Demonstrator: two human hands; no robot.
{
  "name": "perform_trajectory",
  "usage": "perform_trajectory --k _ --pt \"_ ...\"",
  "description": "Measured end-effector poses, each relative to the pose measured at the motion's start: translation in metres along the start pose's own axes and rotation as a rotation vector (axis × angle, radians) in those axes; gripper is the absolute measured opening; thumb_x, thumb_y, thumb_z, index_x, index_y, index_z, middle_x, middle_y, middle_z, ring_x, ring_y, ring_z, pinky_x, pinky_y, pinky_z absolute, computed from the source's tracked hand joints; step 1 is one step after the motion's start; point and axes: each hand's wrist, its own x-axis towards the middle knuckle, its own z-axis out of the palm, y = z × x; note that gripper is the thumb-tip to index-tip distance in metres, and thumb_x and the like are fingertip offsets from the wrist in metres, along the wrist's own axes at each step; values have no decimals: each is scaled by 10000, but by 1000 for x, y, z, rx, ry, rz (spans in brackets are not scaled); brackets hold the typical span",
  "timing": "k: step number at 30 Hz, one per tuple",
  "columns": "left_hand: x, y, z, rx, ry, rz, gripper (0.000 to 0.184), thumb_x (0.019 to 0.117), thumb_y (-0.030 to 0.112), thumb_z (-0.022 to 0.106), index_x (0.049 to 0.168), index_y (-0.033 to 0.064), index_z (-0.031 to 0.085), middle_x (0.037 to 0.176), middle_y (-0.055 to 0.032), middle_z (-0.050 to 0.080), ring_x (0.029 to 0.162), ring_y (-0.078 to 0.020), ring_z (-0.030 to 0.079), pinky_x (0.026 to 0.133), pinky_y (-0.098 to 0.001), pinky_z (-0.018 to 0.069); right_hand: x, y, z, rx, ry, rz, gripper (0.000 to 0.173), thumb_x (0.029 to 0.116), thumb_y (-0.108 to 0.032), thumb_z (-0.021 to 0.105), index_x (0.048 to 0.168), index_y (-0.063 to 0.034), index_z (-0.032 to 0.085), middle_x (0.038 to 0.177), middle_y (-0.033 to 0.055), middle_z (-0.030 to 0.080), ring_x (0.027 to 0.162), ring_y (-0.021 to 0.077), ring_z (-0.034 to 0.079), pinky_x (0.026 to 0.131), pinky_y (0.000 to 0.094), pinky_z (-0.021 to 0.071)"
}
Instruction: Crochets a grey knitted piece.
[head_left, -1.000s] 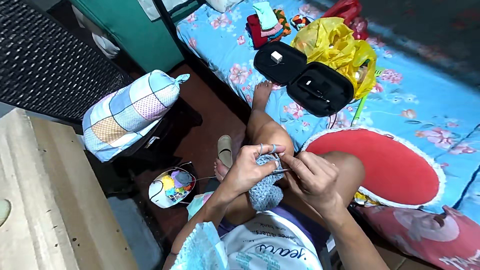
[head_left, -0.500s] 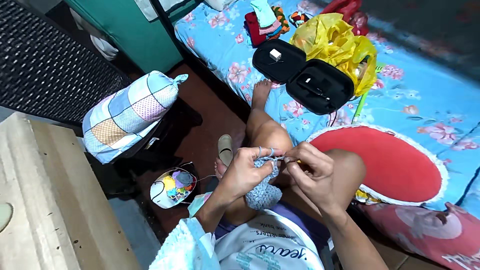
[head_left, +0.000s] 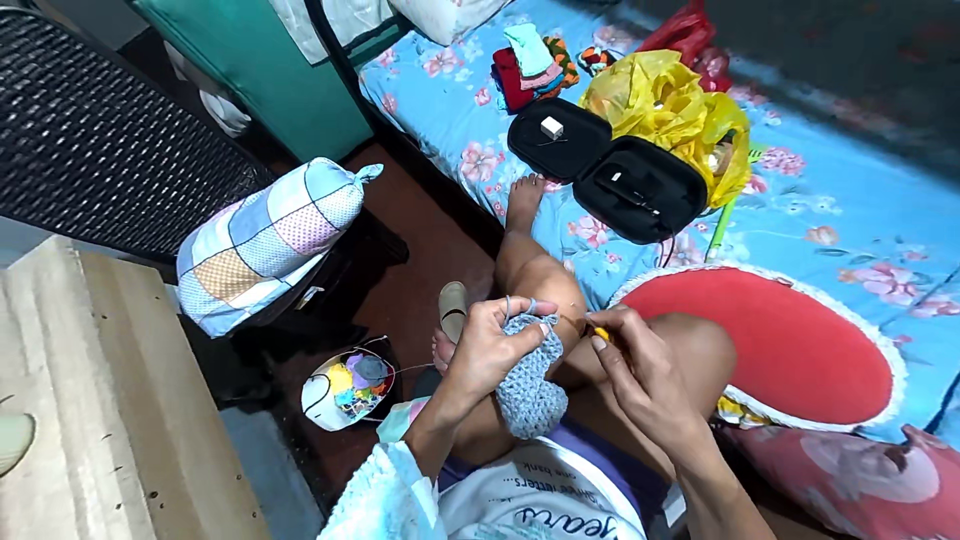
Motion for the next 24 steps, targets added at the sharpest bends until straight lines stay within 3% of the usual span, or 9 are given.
perform_trajectory --k 2,6,8,24 --pt "-1 0 1 -4 11 0 216 885 -37 642 1080 -20 734 971 -36 756 822 -31 703 766 -205 587 -5 -1 1 -109 28 -88 255 1002 -110 491 1131 -12 688 983 102 659 870 97 632 759 197 527" --pt "-2 -1 4 11 25 14 219 885 -30 643 1084 -20 734 977 -35 756 823 -30 703 766 -204 586 -9 -6 1 -304 79 -142 287 937 -81 528 1116 -47 750 901 105 659 712 158 621 584 273 509" --pt "-3 -1 5 29 30 19 217 885 -23 647 1083 -17 736 974 -34 756 823 -25 702 764 -198 584 -9 -8 2 -354 88 -136 305 920 -77 529 1120 -56 759 888 108 651 683 172 610 545 286 487" --pt "-2 -4 4 59 22 58 217 883 -16 652 1082 -11 740 996 -30 757 854 -19 700 795 -196 578 -11 -10 3 -353 102 -95 307 914 -81 521 1109 -47 755 884 104 657 671 166 617 525 286 486"
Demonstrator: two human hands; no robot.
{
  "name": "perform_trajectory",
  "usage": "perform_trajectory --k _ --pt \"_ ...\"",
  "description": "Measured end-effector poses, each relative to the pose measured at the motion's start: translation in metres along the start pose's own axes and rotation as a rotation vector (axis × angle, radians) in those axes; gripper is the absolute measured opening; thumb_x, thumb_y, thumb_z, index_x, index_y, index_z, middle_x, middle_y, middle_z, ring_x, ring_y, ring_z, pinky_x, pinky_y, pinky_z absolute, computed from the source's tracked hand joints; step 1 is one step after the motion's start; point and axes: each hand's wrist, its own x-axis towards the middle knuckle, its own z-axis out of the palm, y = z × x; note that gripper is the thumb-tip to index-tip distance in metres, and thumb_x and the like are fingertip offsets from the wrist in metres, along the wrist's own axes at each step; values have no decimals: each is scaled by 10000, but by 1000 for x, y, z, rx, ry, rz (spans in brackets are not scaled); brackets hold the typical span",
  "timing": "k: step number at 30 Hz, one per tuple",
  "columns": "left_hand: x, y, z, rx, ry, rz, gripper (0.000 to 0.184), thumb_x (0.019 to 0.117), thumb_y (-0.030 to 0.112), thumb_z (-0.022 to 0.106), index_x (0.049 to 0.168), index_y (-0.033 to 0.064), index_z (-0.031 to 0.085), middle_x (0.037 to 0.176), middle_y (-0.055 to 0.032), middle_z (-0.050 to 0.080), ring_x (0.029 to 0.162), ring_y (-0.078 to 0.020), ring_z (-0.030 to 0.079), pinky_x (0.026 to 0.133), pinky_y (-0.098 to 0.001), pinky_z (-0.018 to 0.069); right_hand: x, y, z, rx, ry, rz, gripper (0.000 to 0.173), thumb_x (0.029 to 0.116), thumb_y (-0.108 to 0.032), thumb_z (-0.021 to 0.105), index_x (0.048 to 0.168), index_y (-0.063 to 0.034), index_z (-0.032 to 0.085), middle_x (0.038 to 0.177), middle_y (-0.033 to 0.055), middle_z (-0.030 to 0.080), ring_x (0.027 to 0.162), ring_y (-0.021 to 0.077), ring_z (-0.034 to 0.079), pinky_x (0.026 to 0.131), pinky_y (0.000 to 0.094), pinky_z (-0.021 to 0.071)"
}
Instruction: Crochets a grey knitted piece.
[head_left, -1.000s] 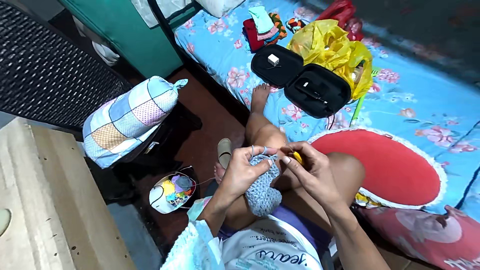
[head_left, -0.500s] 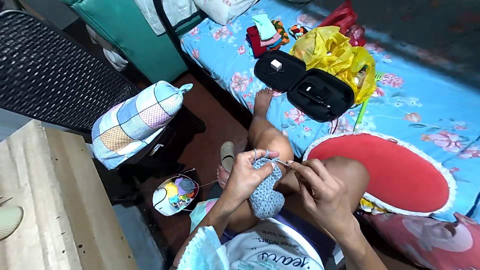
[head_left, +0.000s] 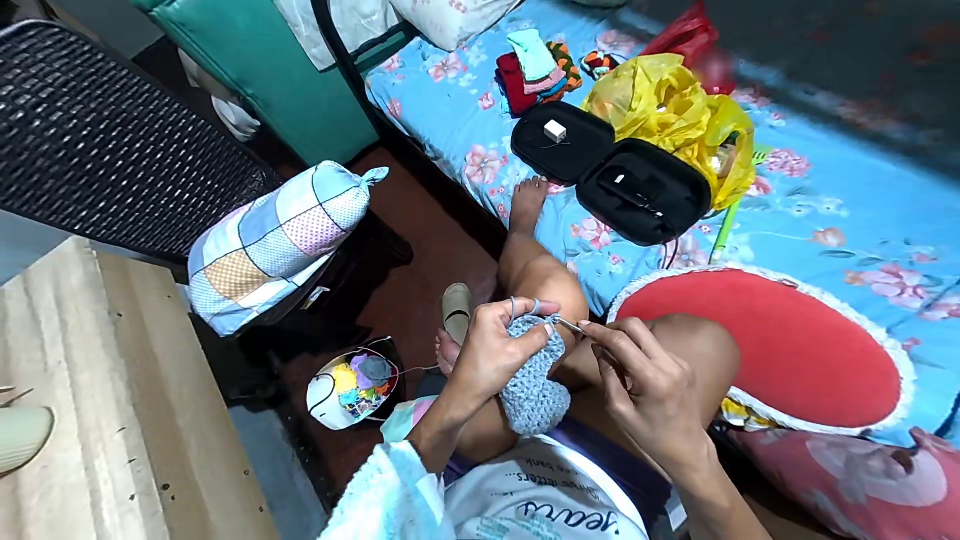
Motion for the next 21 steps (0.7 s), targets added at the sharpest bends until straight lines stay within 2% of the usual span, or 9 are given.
perform_trajectory --k 13,15,17,19,20,21 --pt "0 0 1 -15 -1 -6 226 876 -19 651 1085 -15 740 995 -37 759 849 -24 704 787 -199 583 2 -2 6 -11 13 -1 315 903 -76 522 1108 -50 760 870 103 650 655 166 609 508 293 473" --pt "0 -2 1 -10 -4 19 233 875 -22 648 1090 -19 737 1010 -38 758 868 -17 702 803 -191 579 3 -2 7 33 21 11 307 918 -84 523 1113 -51 757 881 101 652 678 150 614 530 272 483" --pt "-1 -7 2 -24 -10 98 253 881 -34 646 1122 -41 724 1062 -57 754 922 -25 702 858 -199 573 3 -2 9 215 11 69 285 956 -96 533 1139 -41 745 932 77 652 791 84 621 659 194 515" --pt "-2 -12 3 -65 -34 198 334 891 -41 640 1221 -87 664 1109 -66 734 941 -33 689 888 -216 570 4 -3 12 593 -12 197 273 965 -60 557 1175 4 718 1034 50 674 914 21 632 803 141 536" --pt "-2 -13 4 -105 -43 232 405 891 -46 644 1288 -118 601 1084 -51 729 910 -30 682 872 -222 574 4 -6 12 805 -21 288 283 952 -30 565 1194 12 705 1090 37 696 897 5 641 781 139 543" --pt "-3 -14 5 -151 -50 251 499 885 -53 652 1356 -147 518 1017 -26 725 871 -33 677 851 -234 579 5 -8 13 992 -27 372 289 950 -27 576 1213 0 694 1123 18 712 820 -14 631 702 136 531"
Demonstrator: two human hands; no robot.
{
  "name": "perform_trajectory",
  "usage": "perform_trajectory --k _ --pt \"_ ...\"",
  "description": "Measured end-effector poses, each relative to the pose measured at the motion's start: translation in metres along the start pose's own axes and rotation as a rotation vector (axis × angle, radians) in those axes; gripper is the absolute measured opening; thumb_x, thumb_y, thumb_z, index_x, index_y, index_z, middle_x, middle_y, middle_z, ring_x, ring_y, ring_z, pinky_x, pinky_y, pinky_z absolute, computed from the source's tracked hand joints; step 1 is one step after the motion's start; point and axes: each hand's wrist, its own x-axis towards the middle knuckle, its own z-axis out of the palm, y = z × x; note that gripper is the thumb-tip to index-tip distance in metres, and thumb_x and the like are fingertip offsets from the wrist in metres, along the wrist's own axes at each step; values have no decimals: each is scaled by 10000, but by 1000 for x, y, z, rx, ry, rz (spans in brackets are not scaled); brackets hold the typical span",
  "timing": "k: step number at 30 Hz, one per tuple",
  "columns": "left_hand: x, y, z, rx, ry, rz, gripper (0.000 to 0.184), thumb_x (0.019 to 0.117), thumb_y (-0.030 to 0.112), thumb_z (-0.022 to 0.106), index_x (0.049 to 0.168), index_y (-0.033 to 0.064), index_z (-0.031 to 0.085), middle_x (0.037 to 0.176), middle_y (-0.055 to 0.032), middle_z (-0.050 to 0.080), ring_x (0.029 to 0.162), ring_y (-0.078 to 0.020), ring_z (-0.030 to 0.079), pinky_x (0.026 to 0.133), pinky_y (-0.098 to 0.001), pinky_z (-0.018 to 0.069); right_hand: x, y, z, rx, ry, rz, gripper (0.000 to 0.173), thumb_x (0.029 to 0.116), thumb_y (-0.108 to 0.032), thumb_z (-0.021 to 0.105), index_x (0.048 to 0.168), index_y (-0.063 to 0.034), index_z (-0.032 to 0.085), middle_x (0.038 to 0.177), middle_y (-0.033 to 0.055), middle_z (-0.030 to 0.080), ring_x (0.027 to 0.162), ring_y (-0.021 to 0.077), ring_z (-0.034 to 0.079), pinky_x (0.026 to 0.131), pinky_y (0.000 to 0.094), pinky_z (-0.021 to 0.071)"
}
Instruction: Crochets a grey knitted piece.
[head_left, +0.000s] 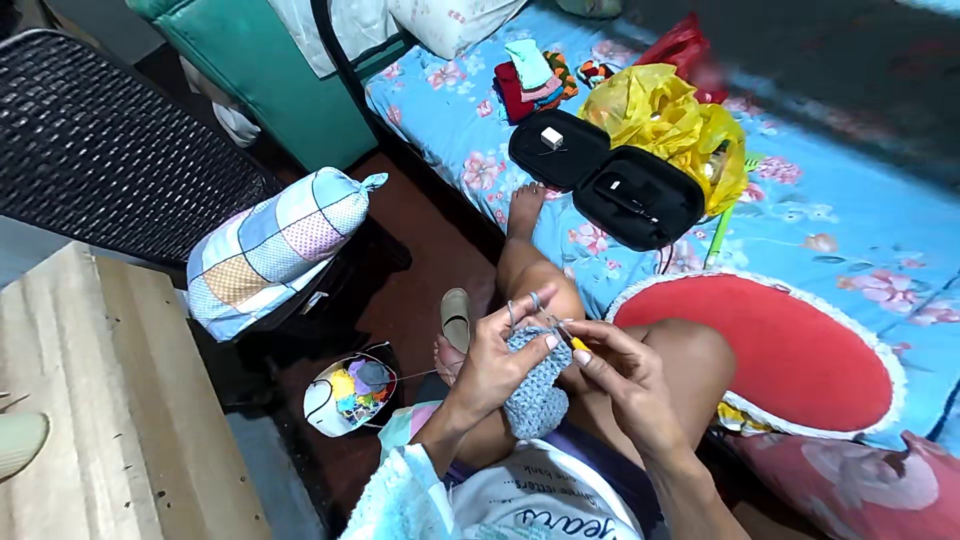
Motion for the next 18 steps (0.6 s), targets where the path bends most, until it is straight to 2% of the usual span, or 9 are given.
perform_trajectory --k 3,6,7,9,11,13,15,16,18 --pt "0 1 2 -77 -27 22 740 879 -60 661 1508 -150 279 898 5 714 843 -58 685 854 -266 583 1 3 7 382 -13 111 306 946 -72 635 1243 -34 694 1098 36 726 621 -23 552 508 136 444" --pt "2 6 1 -35 -44 34 778 889 -52 652 1533 -143 225 899 -27 715 842 -62 684 866 -272 579 0 4 10 319 12 33 275 952 -107 641 1208 -53 726 1071 34 733 685 -17 590 570 136 483" --pt "2 7 1 39 -40 63 744 893 -44 648 1519 -152 262 896 -33 705 834 -53 671 860 -259 571 -1 3 10 144 27 -57 265 967 -131 630 1202 -75 739 1081 11 727 798 -11 634 676 135 530" --pt "0 8 2 320 -19 202 611 902 -24 642 1463 -137 427 931 -87 724 832 -67 680 835 -247 568 -1 0 9 -302 51 -330 273 977 -103 570 1194 -78 733 1017 26 654 896 4 616 785 118 520" --pt "-1 7 5 616 -2 397 490 910 -7 622 1395 -60 574 916 -143 746 773 -149 713 738 -291 588 0 -6 11 -632 111 -501 293 940 -100 545 1160 -71 738 952 97 637 818 43 611 698 137 505" --pt "-1 5 10 740 4 554 403 923 -1 617 1324 -33 640 825 -143 722 693 -184 691 659 -297 573 1 -14 13 -687 140 -491 288 937 -96 552 1157 -48 732 969 112 636 824 48 617 696 142 513" --pt "-2 0 11 709 -9 595 327 938 23 624 1254 -44 674 821 -141 723 714 -170 698 683 -277 576 6 -17 11 -430 82 -336 276 978 -107 578 1211 -19 696 1062 61 633 927 14 617 799 130 533" --pt "-2 -2 10 634 -14 563 305 943 29 631 1228 -69 675 866 -149 738 762 -152 714 727 -270 585 9 -16 10 -226 51 -230 299 964 -96 597 1236 -14 690 1081 32 645 899 10 615 768 137 534" --pt "-3 -1 3 391 -62 439 362 953 9 630 1294 -113 627 1055 -163 752 934 -106 727 882 -261 585 15 -10 6 127 6 -59 308 938 -112 633 1227 -38 708 1082 2 689 757 -5 587 615 144 485"
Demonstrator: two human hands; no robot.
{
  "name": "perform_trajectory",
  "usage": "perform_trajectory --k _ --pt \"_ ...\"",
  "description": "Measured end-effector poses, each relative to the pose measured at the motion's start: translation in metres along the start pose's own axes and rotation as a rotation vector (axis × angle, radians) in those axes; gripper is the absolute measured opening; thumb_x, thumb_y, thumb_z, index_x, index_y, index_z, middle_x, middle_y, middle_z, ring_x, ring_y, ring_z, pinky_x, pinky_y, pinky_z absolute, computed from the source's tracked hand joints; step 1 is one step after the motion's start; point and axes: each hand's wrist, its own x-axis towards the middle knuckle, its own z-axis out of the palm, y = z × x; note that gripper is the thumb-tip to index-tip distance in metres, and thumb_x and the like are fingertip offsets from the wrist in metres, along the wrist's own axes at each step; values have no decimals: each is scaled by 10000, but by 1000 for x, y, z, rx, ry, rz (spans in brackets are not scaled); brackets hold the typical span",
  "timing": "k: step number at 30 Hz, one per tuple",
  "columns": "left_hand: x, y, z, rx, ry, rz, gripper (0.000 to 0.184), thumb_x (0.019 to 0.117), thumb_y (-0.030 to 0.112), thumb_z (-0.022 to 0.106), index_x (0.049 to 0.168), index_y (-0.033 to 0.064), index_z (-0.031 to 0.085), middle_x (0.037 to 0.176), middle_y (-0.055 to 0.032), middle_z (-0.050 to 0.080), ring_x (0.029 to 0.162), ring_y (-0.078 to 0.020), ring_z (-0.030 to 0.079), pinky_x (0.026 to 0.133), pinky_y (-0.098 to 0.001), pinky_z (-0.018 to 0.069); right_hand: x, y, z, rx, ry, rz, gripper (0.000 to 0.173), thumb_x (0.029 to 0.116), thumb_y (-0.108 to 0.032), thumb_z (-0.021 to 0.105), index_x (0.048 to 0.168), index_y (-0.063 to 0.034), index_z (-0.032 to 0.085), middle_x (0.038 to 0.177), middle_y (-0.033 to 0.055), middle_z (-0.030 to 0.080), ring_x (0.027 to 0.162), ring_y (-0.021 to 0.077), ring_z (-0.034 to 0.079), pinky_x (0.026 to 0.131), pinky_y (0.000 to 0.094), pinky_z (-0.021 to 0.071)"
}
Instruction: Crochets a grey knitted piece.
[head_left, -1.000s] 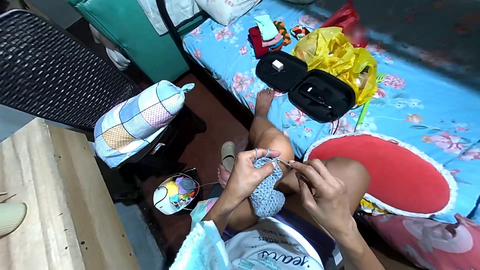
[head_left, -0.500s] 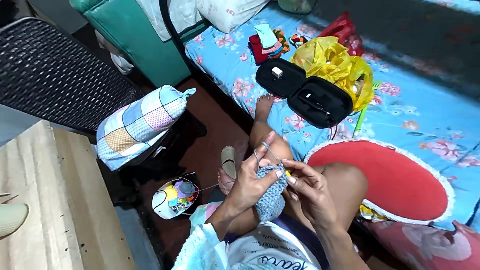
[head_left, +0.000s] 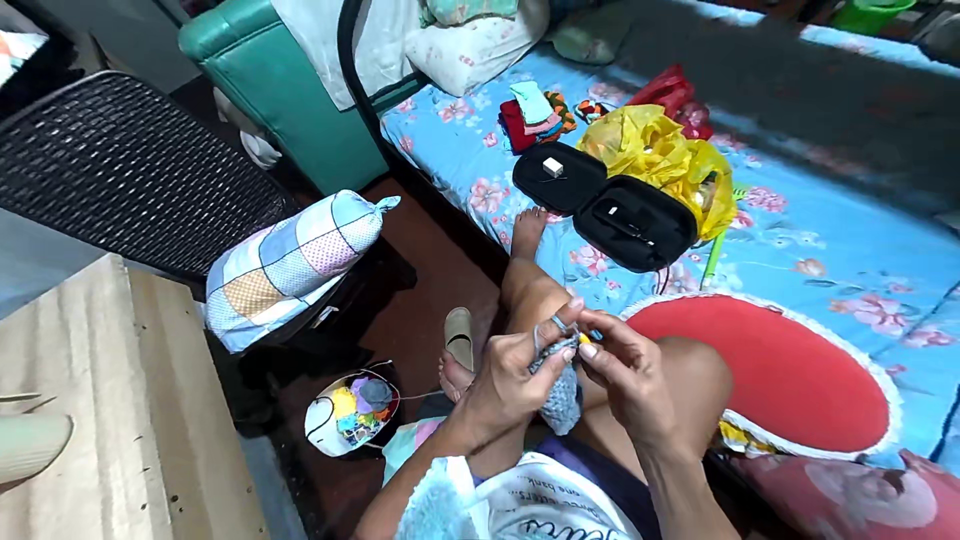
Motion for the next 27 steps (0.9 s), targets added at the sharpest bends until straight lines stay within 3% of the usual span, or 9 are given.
perform_trajectory --k 2,6,10,14,16,18,21,23,27 --pt "0 0 -11 -226 -13 -87 304 978 19 611 1254 -100 657 1160 -128 739 1031 -63 704 950 -245 563 0 8 -2 210 -38 75 273 927 -128 674 1187 -71 730 1061 -5 722 678 -33 566 564 133 462" --pt "-5 -8 -39 -465 -35 -285 227 1010 229 627 933 73 773 1027 19 766 906 -19 706 807 -214 584 -3 13 -3 358 -78 88 271 904 -85 712 1171 -102 751 1040 10 747 648 -48 581 556 119 478" --pt "-9 -15 -75 -343 -351 -442 280 998 224 616 798 54 713 948 46 732 761 34 653 681 -156 553 -6 10 -3 377 -68 99 271 901 -44 707 1168 -63 750 989 28 752 610 -47 558 520 118 447" --pt "-11 -29 -98 -409 -512 -242 372 1001 308 630 703 86 657 1095 -14 746 1216 -124 619 1064 -318 472 -9 8 -4 383 -78 101 263 916 -58 713 1177 -57 745 983 24 753 630 -51 569 527 112 448" --pt "-9 -37 -91 -659 -405 -106 263 1000 408 614 860 223 737 1251 -12 715 1365 -226 535 1188 -425 365 -11 8 -3 394 -98 94 273 919 -57 712 1190 -61 744 999 25 758 656 -48 591 551 112 467" --pt "-8 -38 -70 -859 -252 -103 351 946 447 663 1237 266 741 1419 -64 623 1390 -271 510 1171 -444 386 -12 6 -1 406 -113 90 282 923 -54 707 1203 -63 741 1029 25 758 681 -45 605 570 112 481" --pt "-4 -27 -39 -861 -195 -249 922 878 379 778 1616 344 226 1462 -90 565 1282 -277 596 1070 -434 503 -12 4 1 430 -120 100 312 920 -44 709 1231 -39 728 1098 56 756 749 -12 652 628 134 527" --pt "2 -15 -28 -830 -180 -344 1121 887 145 741 1610 211 -112 1348 -109 607 1112 -219 679 951 -367 573 -14 4 0 421 -101 98 335 917 -34 709 1252 -18 714 1148 84 744 785 12 671 657 152 549" --pt "7 5 -20 -741 -39 -509 1104 863 -102 642 1591 75 -169 987 -106 719 845 -142 722 801 -279 598 -18 6 -6 240 -53 77 341 921 -64 696 1261 -50 723 1178 47 737 875 30 682 753 183 572"
